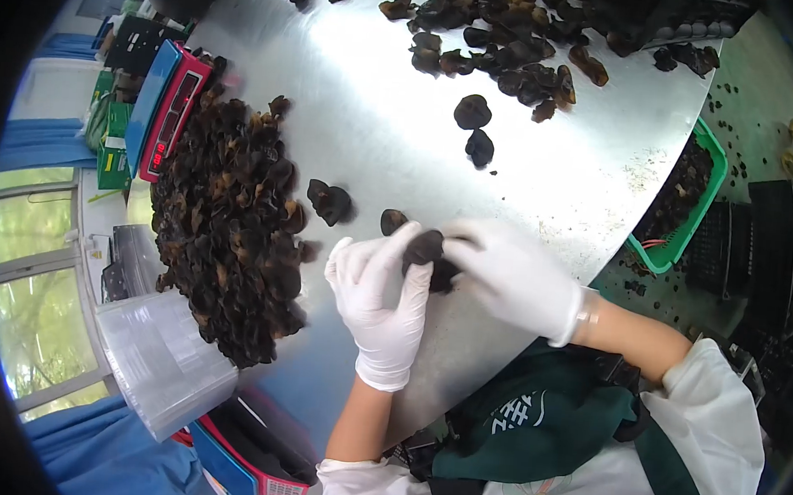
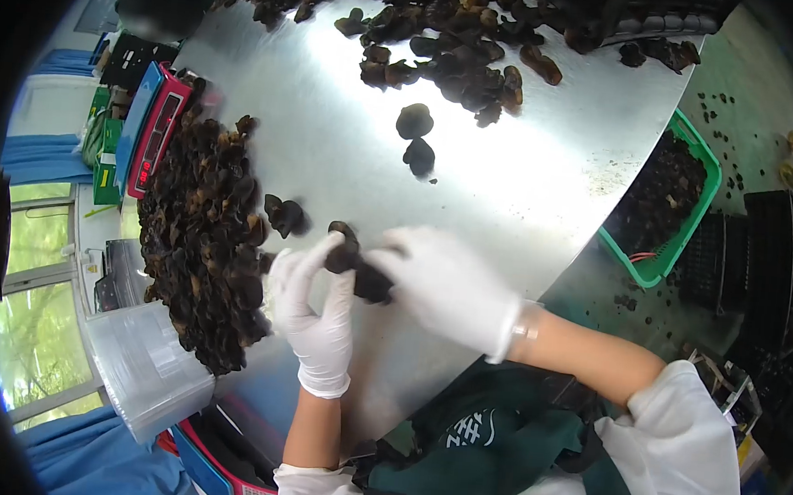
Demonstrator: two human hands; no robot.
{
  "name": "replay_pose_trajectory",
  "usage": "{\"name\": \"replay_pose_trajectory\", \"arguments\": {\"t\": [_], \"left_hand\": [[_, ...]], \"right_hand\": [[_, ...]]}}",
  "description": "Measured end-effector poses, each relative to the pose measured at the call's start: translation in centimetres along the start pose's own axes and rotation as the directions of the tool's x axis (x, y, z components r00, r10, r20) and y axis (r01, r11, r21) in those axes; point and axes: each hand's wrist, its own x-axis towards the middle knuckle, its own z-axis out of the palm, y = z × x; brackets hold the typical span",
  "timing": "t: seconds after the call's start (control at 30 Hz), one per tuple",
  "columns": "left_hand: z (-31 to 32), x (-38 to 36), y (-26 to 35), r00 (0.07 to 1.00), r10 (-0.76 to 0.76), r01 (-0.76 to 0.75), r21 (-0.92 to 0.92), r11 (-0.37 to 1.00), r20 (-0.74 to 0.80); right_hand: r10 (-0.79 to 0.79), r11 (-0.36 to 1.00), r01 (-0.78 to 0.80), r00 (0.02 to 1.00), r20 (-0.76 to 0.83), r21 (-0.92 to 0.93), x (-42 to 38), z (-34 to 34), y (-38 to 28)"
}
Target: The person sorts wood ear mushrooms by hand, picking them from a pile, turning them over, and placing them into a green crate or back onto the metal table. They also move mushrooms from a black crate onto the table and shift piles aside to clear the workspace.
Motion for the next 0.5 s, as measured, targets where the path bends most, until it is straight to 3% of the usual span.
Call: {"name": "replay_pose_trajectory", "arguments": {"t": [0.07,0.1,0.13,0.2,0.27,0.3,0.4,0.43,0.5], "left_hand": [[-0.4,1.0,0.6,0.994,0.014,-0.018,-0.038,0.999,-0.109],[-0.7,1.2,0.5,0.990,0.037,-0.034,0.020,0.999,-0.139],[-1.0,1.2,0.2,0.988,0.031,-0.031,0.002,1.000,-0.151],[-1.3,0.5,0.1,0.986,-0.140,0.126,-0.151,0.981,-0.090],[-0.6,-0.2,0.0,0.993,-0.116,0.117,-0.080,0.990,0.025],[0.2,-0.4,-0.3,0.999,0.005,-0.004,-0.019,1.000,0.035],[2.1,-0.6,1.1,0.964,0.183,-0.188,0.011,0.982,0.194],[2.8,-0.6,1.4,0.949,0.186,-0.187,-0.024,0.982,0.254],[3.7,0.0,1.8,0.905,0.202,-0.180,-0.093,0.979,0.374]], "right_hand": [[-0.139,0.940,0.116,0.989,0.049,0.320,2.5,0.6,-1.0],[-0.138,0.951,0.103,0.985,0.102,0.292,3.8,0.1,-0.6],[-0.082,0.982,0.082,0.997,-0.006,0.170,4.6,-0.5,0.6],[-0.016,0.998,0.000,0.971,-0.237,-0.065,5.9,-2.1,3.2],[-0.002,0.899,-0.151,0.938,-0.348,-0.411,6.9,-3.8,4.7],[0.046,0.882,-0.148,0.972,-0.232,-0.448,6.8,-3.8,5.6],[0.003,0.986,-0.001,1.000,0.012,-0.166,7.7,-3.9,7.0],[0.073,0.997,-0.072,0.994,0.079,-0.011,8.2,-4.1,6.9],[0.013,0.987,-0.046,0.977,0.213,0.152,9.2,-4.3,6.7]]}}
